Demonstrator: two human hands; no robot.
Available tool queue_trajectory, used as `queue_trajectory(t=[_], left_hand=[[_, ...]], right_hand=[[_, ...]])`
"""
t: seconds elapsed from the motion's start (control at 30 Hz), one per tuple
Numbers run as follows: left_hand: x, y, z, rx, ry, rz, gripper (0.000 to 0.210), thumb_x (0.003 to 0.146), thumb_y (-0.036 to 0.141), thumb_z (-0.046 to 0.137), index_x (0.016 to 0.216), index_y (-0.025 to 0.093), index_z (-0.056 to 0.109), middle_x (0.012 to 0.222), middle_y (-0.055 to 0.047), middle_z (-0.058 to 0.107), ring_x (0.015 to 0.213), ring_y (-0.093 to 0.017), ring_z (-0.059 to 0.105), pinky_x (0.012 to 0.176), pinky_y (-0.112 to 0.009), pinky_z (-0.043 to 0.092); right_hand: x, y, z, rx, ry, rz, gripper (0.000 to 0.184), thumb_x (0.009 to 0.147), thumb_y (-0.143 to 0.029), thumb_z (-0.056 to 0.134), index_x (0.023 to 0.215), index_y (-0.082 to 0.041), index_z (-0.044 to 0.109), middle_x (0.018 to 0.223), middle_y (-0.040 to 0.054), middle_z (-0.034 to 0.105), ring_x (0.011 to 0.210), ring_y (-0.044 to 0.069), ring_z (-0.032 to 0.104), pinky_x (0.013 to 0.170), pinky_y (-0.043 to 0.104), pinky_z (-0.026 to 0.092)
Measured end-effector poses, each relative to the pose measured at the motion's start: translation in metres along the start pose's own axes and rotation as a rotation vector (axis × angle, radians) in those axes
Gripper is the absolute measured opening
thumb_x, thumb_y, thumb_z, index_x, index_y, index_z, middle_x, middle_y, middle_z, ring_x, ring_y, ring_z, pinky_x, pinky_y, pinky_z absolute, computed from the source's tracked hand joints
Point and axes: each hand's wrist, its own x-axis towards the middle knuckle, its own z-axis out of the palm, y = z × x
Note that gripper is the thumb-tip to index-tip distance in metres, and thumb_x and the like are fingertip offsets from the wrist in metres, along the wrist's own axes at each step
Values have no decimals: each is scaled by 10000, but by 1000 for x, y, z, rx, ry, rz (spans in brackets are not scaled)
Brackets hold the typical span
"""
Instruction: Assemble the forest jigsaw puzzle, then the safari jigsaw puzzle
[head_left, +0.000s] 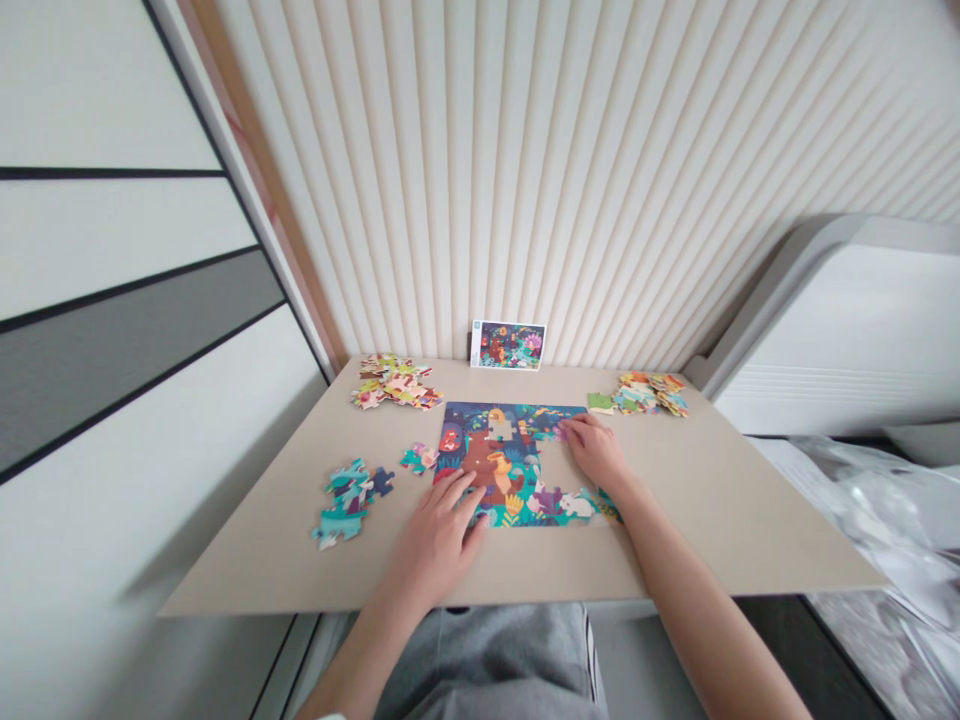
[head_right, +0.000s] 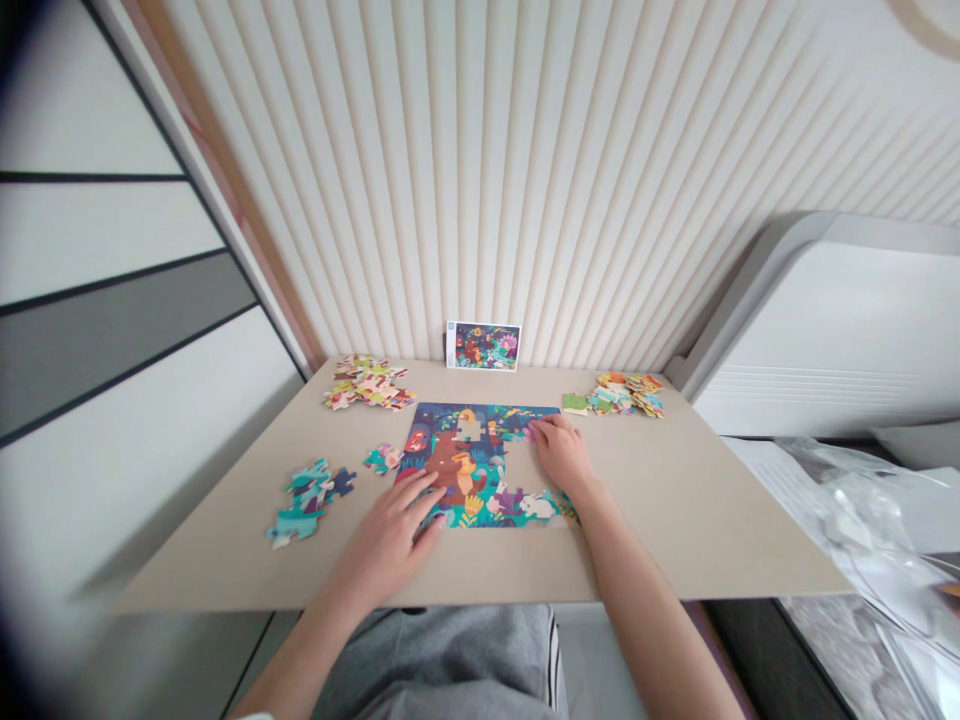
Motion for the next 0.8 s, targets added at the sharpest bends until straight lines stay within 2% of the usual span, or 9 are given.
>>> queue_trajectory(t=[0.13, 0.23, 0.33, 0.5, 0.57, 0.7, 0.8], left_hand=[[0, 0, 0, -19, 14, 6, 372, 992, 320, 521, 1339, 227, 614, 1429, -103, 576, 1362, -295, 490, 1127, -528, 451], [0, 0, -1, -34, 24, 3, 374, 988, 321, 530, 1342, 237, 613, 1421, -100, 581, 1356, -294, 498, 1124, -522, 456], [-1, 0, -1, -33, 15, -2, 378, 986, 320, 531, 1344, 233, 613, 1421, -104, 581, 1362, -296, 492, 1126, -523, 452], [-1, 0, 0, -32, 24, -6, 364, 985, 320, 537, 1326, 232, 627, 1435, -106, 572, 1351, -292, 508, 1119, -521, 458], [-1, 1, -1, -38, 40, 1, 357, 986, 312, 535, 1322, 235, 630, 1423, -105, 582, 1334, -285, 525, 1110, -511, 468], [-3, 7, -6, -55, 33, 19, 346, 1000, 280, 509, 1324, 237, 623, 1387, -95, 604, 1288, -260, 561, 1086, -466, 495], [-3, 9, -8, -57, 19, 27, 331, 1005, 273, 500, 1311, 250, 626, 1355, -73, 624, 1240, -243, 592, 1065, -439, 512]], right_hand=[[-1, 30, -7, 10, 175, 175, 404, 965, -184, 408, 1226, -212, 715, 1220, 105, 681, 1138, 231, 604, 997, 340, 425], [-1, 47, -10, 20, 173, 229, 379, 932, -186, 433, 1138, -212, 750, 1144, 95, 713, 1103, 239, 623, 980, 344, 442], [-2, 47, -8, 61, 145, 174, 375, 936, -211, 435, 1147, -216, 745, 1125, 79, 713, 1060, 219, 635, 967, 323, 449], [-4, 36, -2, 43, -33, 83, 320, 910, -236, 524, 1110, -266, 772, 1132, 59, 698, 1053, 210, 634, 963, 310, 437], [-5, 35, -2, 40, -9, 84, 310, 922, -261, 523, 1110, -263, 769, 1132, 65, 698, 1057, 217, 631, 963, 319, 437], [-5, 34, -2, 97, 133, 58, 310, 924, -247, 486, 1065, -213, 760, 1101, 81, 705, 1041, 221, 633, 973, 325, 438], [-5, 32, 0, 149, 170, 24, 308, 921, -253, 477, 1052, -206, 752, 1076, 79, 712, 1012, 217, 641, 957, 320, 446]])
